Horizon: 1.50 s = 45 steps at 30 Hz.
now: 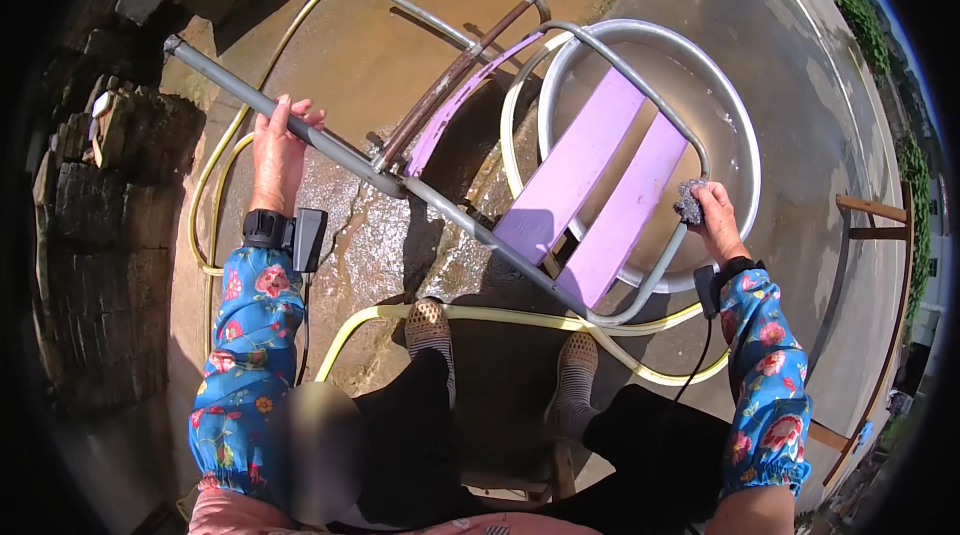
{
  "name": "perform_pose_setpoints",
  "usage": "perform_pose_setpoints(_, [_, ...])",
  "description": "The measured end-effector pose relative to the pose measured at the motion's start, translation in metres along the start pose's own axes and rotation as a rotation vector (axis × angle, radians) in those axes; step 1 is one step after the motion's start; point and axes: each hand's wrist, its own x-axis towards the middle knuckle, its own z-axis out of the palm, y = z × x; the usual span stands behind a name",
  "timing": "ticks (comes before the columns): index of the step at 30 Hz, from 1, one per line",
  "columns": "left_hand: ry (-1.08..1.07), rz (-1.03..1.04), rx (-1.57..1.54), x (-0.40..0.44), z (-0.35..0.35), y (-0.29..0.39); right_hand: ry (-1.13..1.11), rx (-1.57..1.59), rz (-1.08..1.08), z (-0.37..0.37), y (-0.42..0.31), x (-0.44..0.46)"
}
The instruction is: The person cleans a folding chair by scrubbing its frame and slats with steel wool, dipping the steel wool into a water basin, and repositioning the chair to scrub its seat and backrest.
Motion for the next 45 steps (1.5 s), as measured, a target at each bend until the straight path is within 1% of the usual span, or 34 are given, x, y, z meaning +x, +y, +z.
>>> perform_pose_setpoints(2, [0.039,0.019,-0.080,0.015,0.016,0.041,0.069,0.077,0.017,0.013,-0.009,-0.010])
perform_pose_setpoints(3, [0.040,0.024,-0.084,0.024,0.009,0.043,0.062,0.051,0.033,0.011,-0.007,-0.007])
perform_pose_setpoints(5, [-0.099,-0.217,-0.255,0.048,-0.013,0.039,0.059,0.062,-0.012,0.009,-0.014,0.001])
perform_pose_setpoints(6, [-0.034,-0.246,-0.281,0.050,-0.012,0.037,0.066,0.076,-0.038,0.004,-0.011,0.002])
perform_pose_setpoints(7, [-0.066,-0.246,-0.314,0.044,-0.012,0.035,0.069,0.079,-0.123,0.004,-0.028,0.000])
perform_pose_setpoints(8, [-0.091,-0.239,-0.345,0.041,-0.015,0.038,0.070,0.085,-0.150,0.007,-0.050,-0.003])
perform_pose_setpoints(10, [-0.088,-0.224,-0.405,0.017,0.007,0.045,0.119,0.103,-0.215,-0.020,-0.063,0.029])
perform_pose_setpoints(12, [-0.065,-0.194,-0.442,-0.013,0.047,0.052,0.197,0.051,-0.233,-0.029,-0.076,0.039])
perform_pose_setpoints(14, [0.021,-0.232,-0.489,-0.033,0.070,0.052,0.234,0.004,-0.211,-0.045,-0.083,0.043])
perform_pose_setpoints(15, [0.055,-0.252,-0.509,-0.037,0.078,0.049,0.245,0.027,-0.266,-0.053,-0.086,0.042])
perform_pose_setpoints(17, [0.102,-0.252,-0.524,-0.045,0.095,0.045,0.256,0.044,-0.355,-0.070,-0.085,0.038])
perform_pose_setpoints(18, [0.127,-0.265,-0.537,-0.050,0.106,0.048,0.267,0.047,-0.348,-0.078,-0.087,0.029])
perform_pose_setpoints(20, [0.103,-0.259,-0.556,-0.052,0.130,0.057,0.299,-0.165,-0.456,-0.093,-0.093,0.013])
perform_pose_setpoints(22, [0.085,-0.248,-0.569,-0.057,0.152,0.070,0.315,-0.114,-0.490,-0.094,-0.094,-0.014])
perform_pose_setpoints(24, [0.002,-0.218,-0.563,-0.061,0.178,0.082,0.344,-0.113,-0.535,-0.093,-0.096,-0.033])
perform_pose_setpoints(25, [0.006,-0.223,-0.551,-0.061,0.190,0.089,0.373,-0.117,-0.514,-0.084,-0.097,-0.048])
perform_pose_setpoints(28, [-0.079,-0.223,-0.551,-0.066,0.227,0.104,0.290,-0.068,-0.440,-0.073,-0.081,-0.059])
perform_pose_setpoints(29, [-0.127,-0.229,-0.522,-0.060,0.236,0.111,0.265,-0.004,-0.418,-0.076,-0.063,-0.046])
perform_pose_setpoints(30, [-0.174,-0.235,-0.492,-0.053,0.243,0.116,0.303,-0.179,-0.470,-0.071,-0.065,-0.051])
perform_pose_setpoints(31, [-0.186,-0.230,-0.490,-0.046,0.255,0.118,0.342,-0.133,-0.508,-0.064,-0.070,-0.051])
perform_pose_setpoints(34, [-0.359,-0.139,-0.440,-0.039,0.286,0.124,0.504,-0.085,-0.627,-0.061,-0.075,-0.024])
perform_pose_setpoints(36, [-0.459,-0.120,-0.429,-0.045,0.308,0.126,0.616,-0.106,-0.644,-0.065,-0.076,-0.008])
perform_pose_setpoints(38, [-0.542,-0.124,-0.430,-0.054,0.326,0.124,0.767,-0.196,-0.618,-0.059,-0.082,0.005])
perform_pose_setpoints(39, [-0.580,-0.127,-0.430,-0.058,0.335,0.123,0.821,-0.250,-0.641,-0.060,-0.081,0.015])
perform_pose_setpoints(40, [-0.615,-0.126,-0.428,-0.060,0.342,0.122,0.875,-0.283,-0.591,-0.055,-0.086,0.016])
perform_pose_setpoints(42, [-0.669,-0.127,-0.418,-0.065,0.356,0.118,0.791,-0.216,-0.696,-0.052,-0.092,0.016])
perform_pose_setpoints(43, [-0.689,-0.127,-0.416,-0.066,0.362,0.118,0.708,-0.217,-0.740,-0.049,-0.091,0.012])
perform_pose_setpoints(44, [-0.706,-0.122,-0.415,-0.068,0.365,0.119,0.603,-0.293,-0.731,-0.041,-0.098,-0.010])
perform_pose_setpoints(45, [-0.725,-0.111,-0.410,-0.070,0.365,0.120,0.481,-0.372,-0.760,-0.037,-0.089,-0.025])
